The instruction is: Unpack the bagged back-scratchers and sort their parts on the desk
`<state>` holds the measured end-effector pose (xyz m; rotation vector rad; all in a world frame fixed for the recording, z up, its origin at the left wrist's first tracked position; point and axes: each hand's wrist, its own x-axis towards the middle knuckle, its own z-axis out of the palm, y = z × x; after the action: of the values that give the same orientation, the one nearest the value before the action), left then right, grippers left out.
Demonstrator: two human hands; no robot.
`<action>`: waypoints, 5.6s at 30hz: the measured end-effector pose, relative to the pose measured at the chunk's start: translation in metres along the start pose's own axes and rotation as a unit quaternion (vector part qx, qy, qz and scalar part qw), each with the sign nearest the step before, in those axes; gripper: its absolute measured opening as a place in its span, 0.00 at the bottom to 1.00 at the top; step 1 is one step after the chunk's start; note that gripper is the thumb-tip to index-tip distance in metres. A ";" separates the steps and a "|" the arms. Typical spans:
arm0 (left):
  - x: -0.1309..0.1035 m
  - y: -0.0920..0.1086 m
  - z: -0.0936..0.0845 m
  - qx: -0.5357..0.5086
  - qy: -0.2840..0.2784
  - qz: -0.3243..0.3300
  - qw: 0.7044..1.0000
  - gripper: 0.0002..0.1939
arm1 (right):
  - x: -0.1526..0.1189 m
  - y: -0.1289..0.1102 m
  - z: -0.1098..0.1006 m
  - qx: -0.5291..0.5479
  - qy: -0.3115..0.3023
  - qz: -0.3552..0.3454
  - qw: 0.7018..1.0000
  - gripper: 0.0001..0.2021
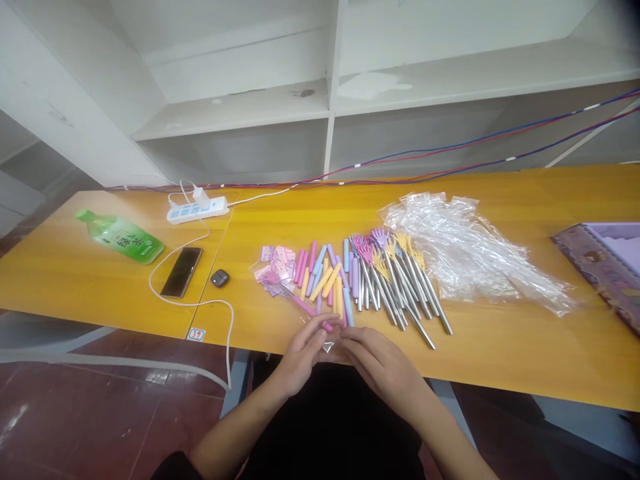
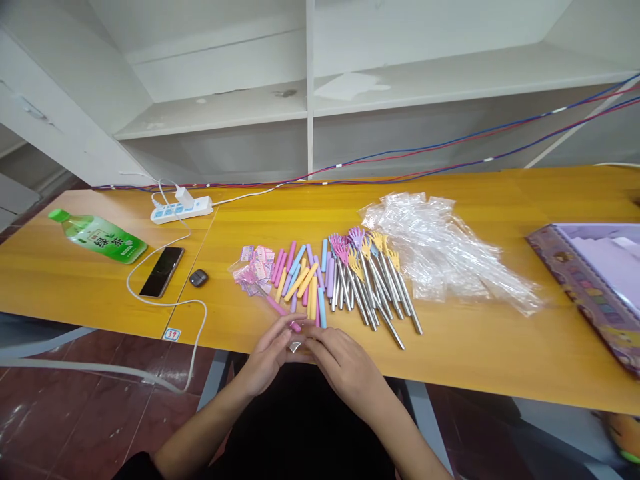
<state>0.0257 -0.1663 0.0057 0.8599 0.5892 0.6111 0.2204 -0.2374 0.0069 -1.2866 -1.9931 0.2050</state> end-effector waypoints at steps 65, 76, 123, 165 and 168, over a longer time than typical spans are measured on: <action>0.020 0.001 -0.042 0.079 -0.191 -0.063 0.976 0.31 | -0.005 -0.013 0.045 0.361 0.012 0.224 0.905 0.21; 0.012 0.016 -0.041 0.156 -0.163 -0.016 0.974 0.30 | -0.009 -0.022 0.051 0.354 0.026 0.196 0.914 0.21; 0.018 0.005 -0.012 0.035 0.177 0.133 0.974 0.38 | -0.010 -0.062 0.093 0.540 -0.068 0.462 0.701 0.29; 0.017 0.044 -0.092 0.034 0.166 0.147 0.975 0.44 | 0.214 0.043 0.095 -0.093 -0.208 0.255 0.940 0.16; 0.017 0.043 -0.093 0.030 0.176 0.150 0.972 0.40 | 0.213 0.040 0.098 -0.092 -0.203 0.260 0.940 0.18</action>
<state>-0.0378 -0.0853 -0.0106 0.9125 0.8089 1.0392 0.1373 -0.0147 0.0231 -2.0148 -1.9903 0.5890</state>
